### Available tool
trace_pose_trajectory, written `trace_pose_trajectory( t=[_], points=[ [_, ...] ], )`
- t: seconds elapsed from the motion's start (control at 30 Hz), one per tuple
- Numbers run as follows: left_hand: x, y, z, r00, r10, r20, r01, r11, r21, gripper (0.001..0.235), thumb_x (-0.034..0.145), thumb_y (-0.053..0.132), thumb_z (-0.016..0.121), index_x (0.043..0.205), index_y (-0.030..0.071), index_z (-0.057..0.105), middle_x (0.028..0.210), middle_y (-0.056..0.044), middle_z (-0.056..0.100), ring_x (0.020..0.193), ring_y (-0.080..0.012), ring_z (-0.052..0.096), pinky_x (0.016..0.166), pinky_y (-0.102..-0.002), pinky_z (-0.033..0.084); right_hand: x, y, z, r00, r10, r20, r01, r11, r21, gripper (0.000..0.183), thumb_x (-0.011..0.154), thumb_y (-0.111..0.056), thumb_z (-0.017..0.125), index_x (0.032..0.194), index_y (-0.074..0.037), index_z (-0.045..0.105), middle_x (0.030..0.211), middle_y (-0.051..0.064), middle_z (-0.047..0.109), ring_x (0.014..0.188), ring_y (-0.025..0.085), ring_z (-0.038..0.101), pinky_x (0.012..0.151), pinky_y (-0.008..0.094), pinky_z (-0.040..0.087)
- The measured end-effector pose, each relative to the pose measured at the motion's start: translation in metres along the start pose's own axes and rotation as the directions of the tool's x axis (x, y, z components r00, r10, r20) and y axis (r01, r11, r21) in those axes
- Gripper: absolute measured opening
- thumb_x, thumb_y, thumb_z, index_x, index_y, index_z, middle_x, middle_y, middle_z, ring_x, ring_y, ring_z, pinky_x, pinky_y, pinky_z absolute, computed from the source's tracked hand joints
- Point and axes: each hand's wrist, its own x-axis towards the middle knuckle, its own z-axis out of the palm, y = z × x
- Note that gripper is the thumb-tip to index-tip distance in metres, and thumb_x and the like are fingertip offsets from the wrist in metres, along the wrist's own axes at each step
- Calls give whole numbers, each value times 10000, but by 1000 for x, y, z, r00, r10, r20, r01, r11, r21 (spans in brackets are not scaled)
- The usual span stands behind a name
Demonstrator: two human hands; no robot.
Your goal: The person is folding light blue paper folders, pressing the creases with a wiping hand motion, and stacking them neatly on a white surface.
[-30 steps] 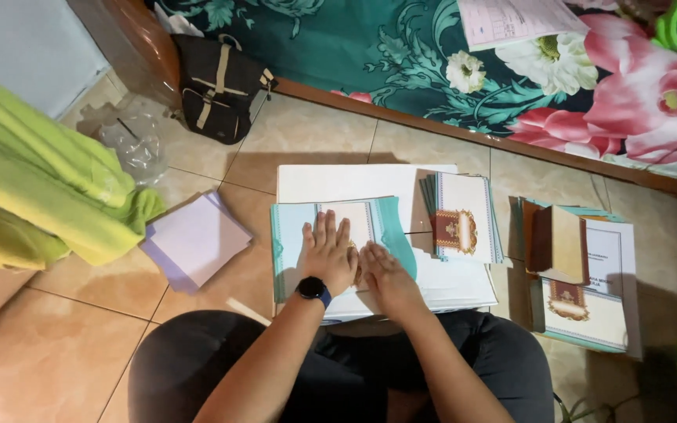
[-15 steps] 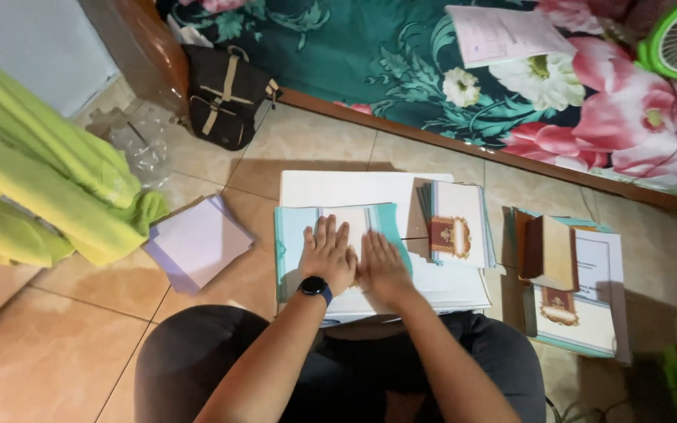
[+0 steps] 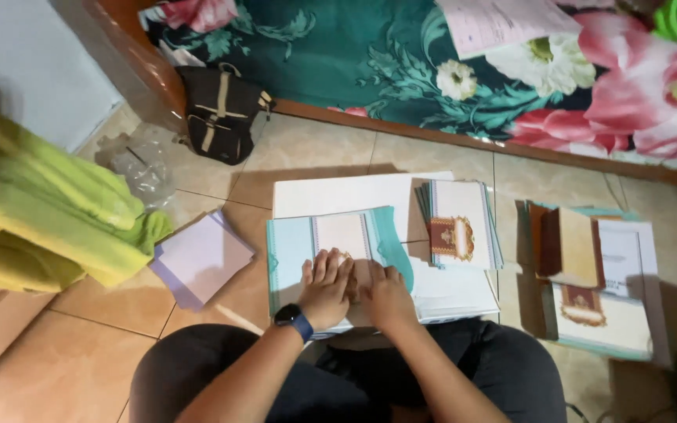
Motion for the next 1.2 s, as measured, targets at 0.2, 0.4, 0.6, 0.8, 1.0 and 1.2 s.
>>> trace_pose_trajectory(
  t=[0.2, 0.4, 0.6, 0.8, 1.0, 1.2],
  points=[
    [12, 15, -5, 997, 76, 31, -73, 994, -87, 1082, 843, 585, 561, 1659, 140, 6, 1715, -189, -94, 1552, -439, -169, 1177, -714, -66, 19, 13, -37, 959, 32, 281, -159, 884, 440, 871, 917, -628, 592, 1471, 28, 447, 1349, 326, 599, 1283, 450, 580, 1080, 518, 478],
    [14, 12, 6, 962, 102, -255, -119, 992, -51, 1162, 765, 269, 783, 1649, 114, 44, 1655, -200, 254, 1526, -385, 220, 1157, -704, 177, 3, -6, -42, 987, -20, 159, -91, 749, 657, 535, 828, -106, 632, 1296, -139, 373, 1131, 147, 758, 1089, 344, 715, 954, 459, 561],
    [-1, 46, -11, 591, 191, -784, -342, 939, -29, 983, 783, 336, 831, 1564, -7, 342, 1581, -271, 348, 1428, -477, 369, 1085, -668, 349, 9, 44, -94, 922, -26, -386, 288, 712, 641, 301, 898, 62, 547, 1185, 142, 589, 1091, 438, 591, 1063, 655, 565, 907, 638, 496],
    [54, 122, -39, 741, 8, -671, -533, 614, -582, 711, 1068, 367, 484, 1547, -112, 266, 1575, -392, 276, 1481, -543, 251, 1201, -595, 261, 8, 149, -146, 816, 341, -467, -22, 825, 564, 470, 907, -56, 596, 1371, -126, 574, 1014, 145, 728, 911, 285, 705, 773, 403, 554],
    [196, 175, 25, 811, -280, -514, -425, 322, -846, 495, 967, 426, 568, 1160, -28, 519, 984, -161, 645, 768, -256, 701, 631, -320, 573, 45, 204, -82, 799, 439, -411, -302, 884, 357, 542, 888, -255, 650, 1388, -48, 606, 1266, 254, 674, 1201, 455, 625, 1005, 539, 511],
    [254, 188, 72, 837, -225, -500, -312, 555, -771, 924, 875, 395, 620, 1466, -207, 243, 1480, -457, 309, 1427, -547, 348, 1209, -547, 292, 55, 201, -76, 852, 481, -206, -371, 833, 411, 639, 951, -310, 553, 1524, -39, 475, 1240, 281, 683, 1170, 452, 645, 965, 571, 520]
  ],
)
